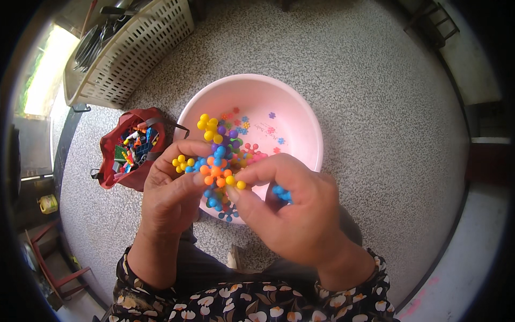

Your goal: The recorder is assembling colorful flower-shaped plastic toy blocks into a larger structure.

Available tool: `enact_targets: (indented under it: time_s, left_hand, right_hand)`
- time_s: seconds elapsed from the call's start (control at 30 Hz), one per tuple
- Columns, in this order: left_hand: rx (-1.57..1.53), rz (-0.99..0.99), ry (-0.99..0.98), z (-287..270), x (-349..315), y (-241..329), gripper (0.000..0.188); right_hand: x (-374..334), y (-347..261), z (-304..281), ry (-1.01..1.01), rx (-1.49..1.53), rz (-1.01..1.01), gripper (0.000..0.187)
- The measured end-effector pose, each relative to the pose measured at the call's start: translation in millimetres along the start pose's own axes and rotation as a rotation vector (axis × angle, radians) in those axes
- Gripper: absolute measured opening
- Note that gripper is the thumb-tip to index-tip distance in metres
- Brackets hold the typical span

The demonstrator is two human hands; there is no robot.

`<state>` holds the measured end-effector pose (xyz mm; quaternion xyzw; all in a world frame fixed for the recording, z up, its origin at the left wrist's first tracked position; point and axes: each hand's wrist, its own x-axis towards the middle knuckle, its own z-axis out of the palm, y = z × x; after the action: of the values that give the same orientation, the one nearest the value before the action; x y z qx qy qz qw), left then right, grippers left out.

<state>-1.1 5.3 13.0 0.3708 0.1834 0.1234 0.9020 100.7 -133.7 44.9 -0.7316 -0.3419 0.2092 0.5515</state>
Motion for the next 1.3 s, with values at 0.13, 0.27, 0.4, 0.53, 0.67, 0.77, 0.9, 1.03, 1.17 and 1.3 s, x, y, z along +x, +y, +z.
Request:
enact_targets:
  time_s: [0.13, 0.27, 0.4, 0.53, 0.67, 0.77, 0.9, 1.03, 1.17, 1.3]
  left_hand:
    - [0.019, 0.034, -0.030, 2, 0, 1, 0.041]
    - [-0.083, 0.036, -0.062, 2, 1, 0, 0.042]
    - [-0.047, 0.101, -0.058, -3, 0, -4, 0.033]
    - [-0.050, 0.104, -0.018, -3, 1, -8, 0.027]
    - [-0.091, 0.135, -0.002, -1, 1, -10, 0.026]
    - [-0.108, 0.118, 0.020, 2, 1, -10, 0.025]
    - [-0.110, 0.114, 0.046, 2, 1, -9, 0.025]
    - [-0.124, 0.094, 0.027, 1, 2, -9, 0.024]
    - [-0.131, 0.087, 0.054, 1, 0, -9, 0.023]
    - [-0.126, 0.104, 0.088, 1, 0, -11, 0.022]
  right_hand:
    - [-1, 2, 1, 0.030, 0.054, -0.029, 0.012]
    - [-2, 2, 0, 0.033, 0.083, -0.015, 0.012]
    - [-4, 0, 3, 0.023, 0.086, -0.019, 0.012]
    - [-5, -2, 4, 0.020, 0.014, -0.051, 0.013]
    - [-5, -1, 7, 0.042, 0.017, -0.085, 0.014]
    - [-5, 1, 8, 0.072, 0.010, -0.087, 0.013]
    - [-1, 1, 8, 0.026, 0.021, -0.102, 0.013]
    - [1, 2, 8, 0.005, 0.060, -0.106, 0.013]
    - [0, 3, 11, 0.036, 0.089, -0.103, 0.012]
    - [0, 1, 13, 0.057, 0.018, -0.089, 0.012]
